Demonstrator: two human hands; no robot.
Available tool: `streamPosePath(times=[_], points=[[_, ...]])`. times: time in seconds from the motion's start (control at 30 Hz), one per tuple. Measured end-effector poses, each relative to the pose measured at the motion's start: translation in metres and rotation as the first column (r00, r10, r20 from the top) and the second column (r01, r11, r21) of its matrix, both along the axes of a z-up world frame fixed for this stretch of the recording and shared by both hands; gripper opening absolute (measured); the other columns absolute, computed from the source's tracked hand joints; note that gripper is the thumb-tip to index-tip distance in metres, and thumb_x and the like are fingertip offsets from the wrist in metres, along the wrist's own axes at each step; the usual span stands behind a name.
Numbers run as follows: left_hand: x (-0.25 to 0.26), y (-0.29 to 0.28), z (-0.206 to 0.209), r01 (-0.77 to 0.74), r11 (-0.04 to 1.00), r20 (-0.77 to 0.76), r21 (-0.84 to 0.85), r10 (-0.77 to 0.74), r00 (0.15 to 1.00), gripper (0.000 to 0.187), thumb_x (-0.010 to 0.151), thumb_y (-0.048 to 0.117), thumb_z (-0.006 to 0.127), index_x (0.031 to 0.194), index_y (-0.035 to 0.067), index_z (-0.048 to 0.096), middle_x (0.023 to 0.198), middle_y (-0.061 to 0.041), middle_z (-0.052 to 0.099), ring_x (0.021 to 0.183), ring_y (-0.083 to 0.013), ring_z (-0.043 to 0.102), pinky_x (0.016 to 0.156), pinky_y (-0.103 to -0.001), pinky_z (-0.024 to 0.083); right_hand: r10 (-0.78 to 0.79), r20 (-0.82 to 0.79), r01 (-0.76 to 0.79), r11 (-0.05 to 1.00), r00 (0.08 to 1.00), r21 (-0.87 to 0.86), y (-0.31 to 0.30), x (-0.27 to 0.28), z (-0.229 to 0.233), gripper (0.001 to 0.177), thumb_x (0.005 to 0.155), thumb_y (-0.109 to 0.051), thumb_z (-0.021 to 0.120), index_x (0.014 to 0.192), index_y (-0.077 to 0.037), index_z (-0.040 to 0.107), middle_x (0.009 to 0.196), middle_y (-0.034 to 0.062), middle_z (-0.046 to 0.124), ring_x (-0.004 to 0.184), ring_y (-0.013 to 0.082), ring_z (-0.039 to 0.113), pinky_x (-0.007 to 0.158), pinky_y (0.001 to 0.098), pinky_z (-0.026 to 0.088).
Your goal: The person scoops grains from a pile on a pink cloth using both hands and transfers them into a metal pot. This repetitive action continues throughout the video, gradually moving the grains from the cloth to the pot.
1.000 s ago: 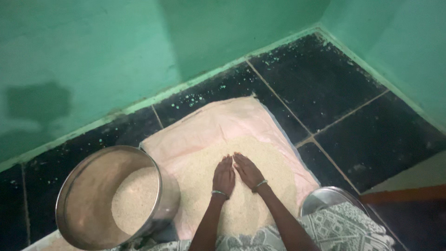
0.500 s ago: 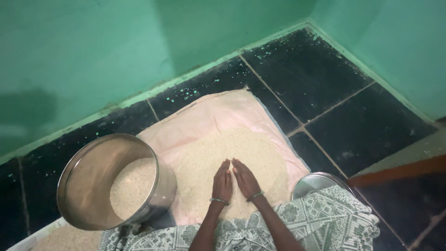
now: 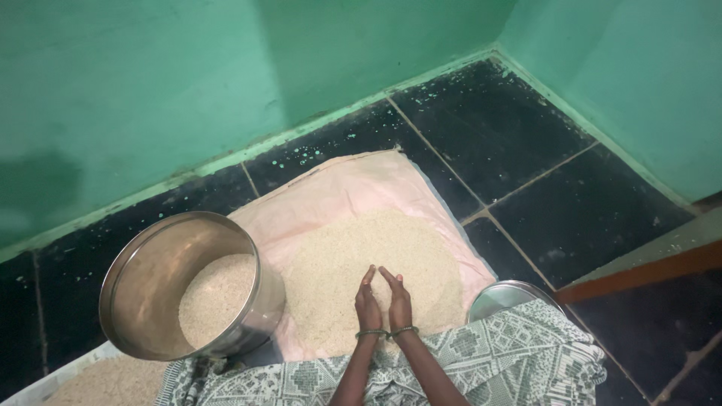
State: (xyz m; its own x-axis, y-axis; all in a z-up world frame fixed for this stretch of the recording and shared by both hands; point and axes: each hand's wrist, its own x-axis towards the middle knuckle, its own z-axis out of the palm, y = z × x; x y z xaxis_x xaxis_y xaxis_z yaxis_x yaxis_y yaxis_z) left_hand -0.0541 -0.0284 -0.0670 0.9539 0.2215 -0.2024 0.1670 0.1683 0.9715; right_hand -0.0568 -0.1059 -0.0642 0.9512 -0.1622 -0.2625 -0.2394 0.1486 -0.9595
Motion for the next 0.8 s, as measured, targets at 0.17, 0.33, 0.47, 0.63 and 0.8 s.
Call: streamPosePath(times=[0.17, 0.33, 0.47, 0.63, 0.8], points=[[0.005, -0.006, -0.02, -0.048, 0.99, 0.084, -0.134, 0.059, 0.995, 0.063, 0.107, 0.044, 0.03, 0.141, 0.0, 0.06, 0.15, -0.016, 0.059, 0.146, -0.0265, 0.047, 0.124, -0.039, 0.028, -0.109, -0.175, 0.181, 0.863, 0.978, 0.472, 0.0, 0.006, -0.006, 0.061, 0.108, -0.044, 0.026, 0.143, -0.005, 0.058, 0.167, 0.0113, 0.032, 0.157, 0.0214, 0.013, 0.126, 0.0479, 0.012], [0.007, -0.008, -0.012, -0.052, 0.986, 0.11, -0.159, 0.07, 0.991, 0.062, 0.107, 0.043, 0.03, 0.139, 0.0, 0.062, 0.145, -0.015, 0.063, 0.141, -0.0259, 0.052, 0.122, -0.039, 0.031, -0.077, -0.197, 0.196, 0.685, 0.977, 0.702, 0.002, -0.001, 0.02, 0.06, 0.109, -0.044, 0.027, 0.145, -0.005, 0.054, 0.166, 0.0158, 0.031, 0.154, 0.0309, 0.025, 0.124, 0.0574, 0.023], [0.01, -0.005, 0.008, -0.057, 0.949, 0.138, -0.31, 0.104, 0.985, 0.062, 0.107, 0.042, 0.032, 0.136, -0.004, 0.062, 0.142, -0.017, 0.064, 0.138, -0.0261, 0.053, 0.122, -0.039, 0.032, -0.057, -0.231, 0.217, 0.618, 0.971, 0.756, 0.006, -0.004, 0.063, 0.057, 0.108, -0.041, 0.027, 0.148, -0.008, 0.05, 0.16, 0.0184, 0.039, 0.15, 0.0361, 0.034, 0.122, 0.0591, 0.026], [0.016, 0.01, 0.046, -0.067, 0.908, 0.164, -0.413, 0.147, 0.975, 0.067, 0.108, 0.047, 0.036, 0.13, -0.009, 0.065, 0.135, -0.022, 0.068, 0.134, -0.0279, 0.058, 0.12, -0.039, 0.035, -0.059, -0.211, 0.207, 0.571, 0.976, 0.795, 0.016, 0.002, 0.099, 0.054, 0.107, -0.04, 0.029, 0.149, -0.011, 0.047, 0.158, 0.0182, 0.041, 0.146, 0.0354, 0.04, 0.12, 0.0605, 0.03], [0.015, 0.023, 0.095, -0.125, 0.883, 0.164, -0.453, 0.22, 0.962, 0.066, 0.104, 0.049, 0.045, 0.132, -0.008, 0.064, 0.136, -0.022, 0.067, 0.133, -0.0281, 0.058, 0.118, -0.04, 0.037, -0.022, -0.108, 0.102, 0.554, 0.994, 0.826, 0.028, 0.009, 0.121, 0.055, 0.106, -0.04, 0.032, 0.149, -0.009, 0.047, 0.156, 0.0174, 0.045, 0.143, 0.0337, 0.044, 0.117, 0.0606, 0.034]])
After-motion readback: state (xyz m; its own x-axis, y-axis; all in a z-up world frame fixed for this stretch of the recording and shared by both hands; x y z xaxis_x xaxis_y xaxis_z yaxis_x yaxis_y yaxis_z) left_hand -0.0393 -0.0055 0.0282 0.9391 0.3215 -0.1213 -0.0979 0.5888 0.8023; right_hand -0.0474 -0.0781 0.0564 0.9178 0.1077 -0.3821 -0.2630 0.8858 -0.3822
